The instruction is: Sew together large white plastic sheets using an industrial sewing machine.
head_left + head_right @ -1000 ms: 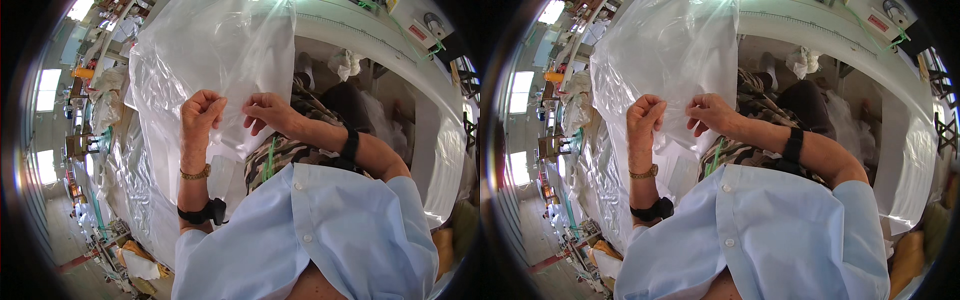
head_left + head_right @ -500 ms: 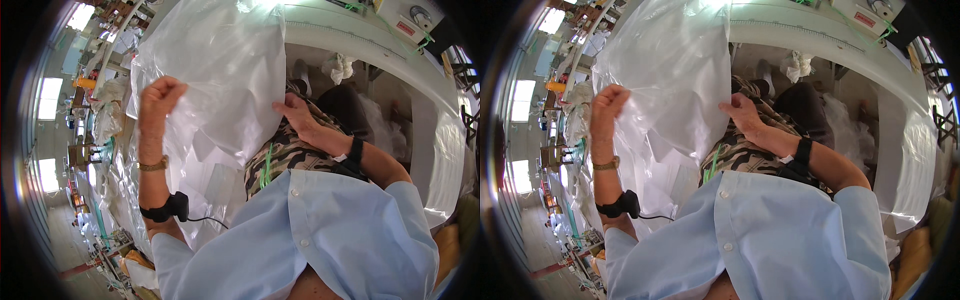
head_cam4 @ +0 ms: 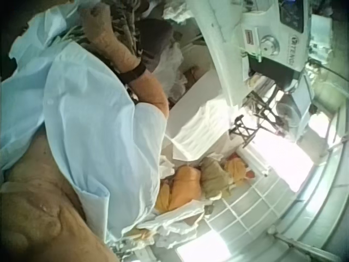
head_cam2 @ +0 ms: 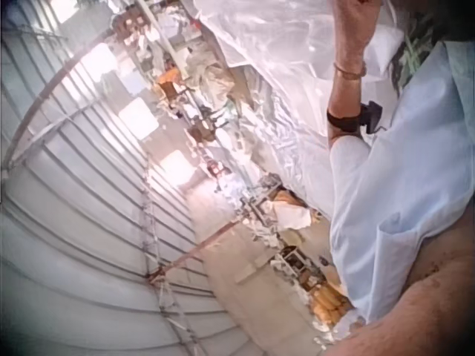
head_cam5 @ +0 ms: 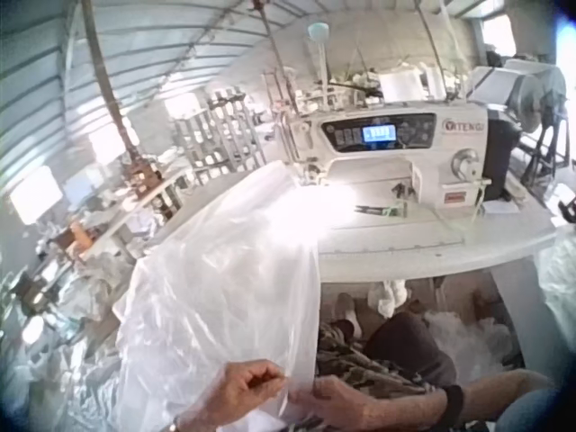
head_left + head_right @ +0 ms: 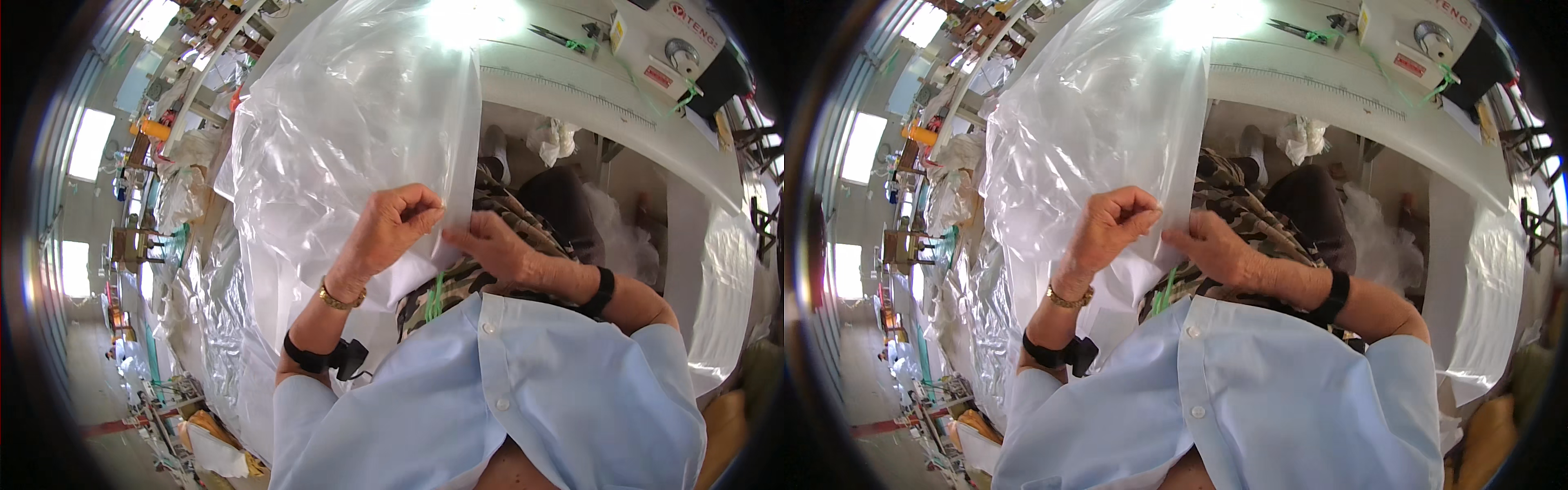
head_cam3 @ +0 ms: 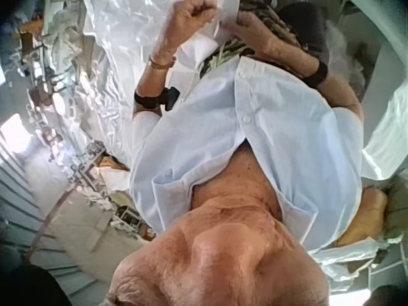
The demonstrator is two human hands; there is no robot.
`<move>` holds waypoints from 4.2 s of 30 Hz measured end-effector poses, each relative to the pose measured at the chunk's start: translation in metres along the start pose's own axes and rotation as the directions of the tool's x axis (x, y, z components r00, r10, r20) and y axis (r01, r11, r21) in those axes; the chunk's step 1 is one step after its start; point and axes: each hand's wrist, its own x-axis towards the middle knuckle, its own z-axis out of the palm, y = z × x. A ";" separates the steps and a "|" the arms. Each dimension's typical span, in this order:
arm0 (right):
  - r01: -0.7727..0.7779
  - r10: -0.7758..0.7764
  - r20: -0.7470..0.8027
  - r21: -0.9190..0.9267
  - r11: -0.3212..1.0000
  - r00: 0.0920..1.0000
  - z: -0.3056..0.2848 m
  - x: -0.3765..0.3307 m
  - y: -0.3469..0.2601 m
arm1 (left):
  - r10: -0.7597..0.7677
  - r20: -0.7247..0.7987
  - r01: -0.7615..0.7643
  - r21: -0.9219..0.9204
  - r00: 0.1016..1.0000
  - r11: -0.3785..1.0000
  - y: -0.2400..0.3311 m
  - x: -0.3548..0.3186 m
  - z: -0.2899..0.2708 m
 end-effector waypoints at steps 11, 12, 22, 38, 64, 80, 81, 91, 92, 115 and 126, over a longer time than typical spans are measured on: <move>0.181 -0.116 0.192 -0.367 0.912 0.975 0.021 -0.001 -0.003 | 0.231 -0.134 -0.175 0.336 0.964 0.925 -0.004 -0.011 0.022; 0.179 -0.106 0.206 -0.376 0.909 0.973 0.021 0.000 -0.006 | 0.256 -0.135 -0.185 0.396 0.957 0.900 -0.005 -0.011 0.024; 0.410 -0.313 0.266 -0.586 0.699 0.912 0.024 0.018 0.026 | 0.242 -0.136 -0.157 0.455 0.961 0.877 0.001 -0.012 0.024; 0.153 -0.773 -0.121 -0.950 0.271 0.622 -0.156 0.135 -0.070 | 0.348 -0.331 -0.156 0.489 0.877 0.858 -0.006 -0.036 0.037; -0.029 -0.398 -0.061 -0.996 0.087 0.915 -0.198 0.181 -0.098 | 0.344 -0.137 -0.173 0.662 0.929 0.729 -0.018 0.059 0.016; 0.077 -0.462 -0.021 -0.978 0.193 0.887 -0.198 0.175 -0.096 | 0.481 -0.097 -0.242 0.768 0.871 0.593 0.028 0.207 -0.014; 0.058 -0.463 -0.035 -0.981 0.186 0.886 -0.200 0.175 -0.095 | 0.482 -0.084 -0.250 0.771 0.872 0.586 0.030 0.219 -0.014; 0.083 -0.588 -0.085 -0.964 0.252 0.804 -0.207 0.189 -0.085 | 0.462 -0.149 -0.280 0.623 0.874 0.730 0.033 0.241 -0.014; 0.074 -0.587 -0.094 -0.964 0.256 0.804 -0.209 0.187 -0.084 | 0.356 -0.136 -0.233 0.536 0.925 0.811 0.045 0.220 -0.013; -0.063 0.167 -0.234 0.398 0.915 0.958 -0.030 0.102 0.041 | 0.333 -0.667 0.059 0.492 0.666 0.868 -0.082 0.100 -0.043; -0.021 0.019 0.008 0.466 0.884 1.000 -0.070 0.039 0.008 | 0.210 -0.735 -0.599 -0.315 0.644 0.736 0.007 0.045 -0.074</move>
